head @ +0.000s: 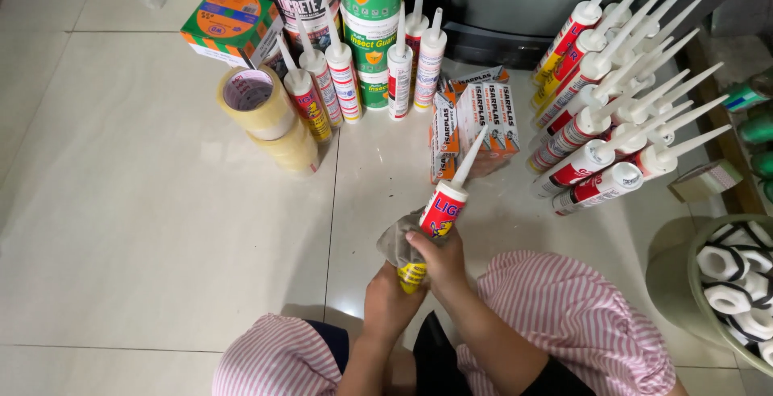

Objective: The person sits on the floor and wipes several sealant tubes with a cloth, cleaning the exterior surfaces. They handle each tube individually, rotate it to wipe different sides, and place it back among the other tubes.

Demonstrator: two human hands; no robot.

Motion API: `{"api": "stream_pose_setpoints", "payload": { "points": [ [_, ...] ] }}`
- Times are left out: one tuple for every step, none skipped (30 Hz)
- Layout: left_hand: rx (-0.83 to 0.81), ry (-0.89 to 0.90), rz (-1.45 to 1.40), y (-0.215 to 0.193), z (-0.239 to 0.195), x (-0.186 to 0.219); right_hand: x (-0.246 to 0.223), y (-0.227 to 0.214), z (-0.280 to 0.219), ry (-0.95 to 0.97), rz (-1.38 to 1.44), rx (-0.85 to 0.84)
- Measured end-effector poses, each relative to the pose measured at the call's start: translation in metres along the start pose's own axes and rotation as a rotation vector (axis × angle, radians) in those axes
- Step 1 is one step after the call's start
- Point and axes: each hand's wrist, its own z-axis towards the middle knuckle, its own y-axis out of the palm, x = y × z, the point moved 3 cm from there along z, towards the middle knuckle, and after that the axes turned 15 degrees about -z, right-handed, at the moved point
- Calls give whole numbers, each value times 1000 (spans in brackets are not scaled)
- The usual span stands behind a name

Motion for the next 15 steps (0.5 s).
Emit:
{"api": "stream_pose_setpoints", "payload": {
  "points": [
    [-3,1,5,-10,-2,17,-4,-8,6,2,5,2],
    [-188,-112,-80,-15,-5,30,-9,-10,11,-28,40,-169],
    [-376,-231,-171,-17,-10,44,-12,-15,15,-53,68,-337],
    [-382,-236,-171,-24,-7,33,-17,-23,16,-48,67,-332],
    [-320,-159,-216,-32,0,25,-26,-22,15,-112,64,-676],
    [-258,-81,-260,-41,7,17,-34,-22,10,-172,58,-1021],
    [-253,-81,-261,-46,9,15,-28,-25,10,-172,57,-1026],
    [-52,-28,-455,-56,11,15,-19,-26,8,-92,83,-1116],
    [154,24,-642,-68,11,12,-10,-26,4,-4,112,-1207],
    [162,20,-639,-68,12,12,-2,-21,1,0,115,-1215],
    [-94,104,-872,-60,12,16,9,-17,-6,146,155,-1295],
    [-358,186,-1096,-54,10,21,20,-13,-13,295,196,-1370],
    [-355,183,-1100,-54,7,28,7,-8,-31,301,194,-1370],
    [-555,240,-1135,-51,2,40,-2,-4,-47,493,207,-1219],
    [-758,300,-1162,-49,-5,51,-11,0,-64,675,218,-1061]
  ]
}}
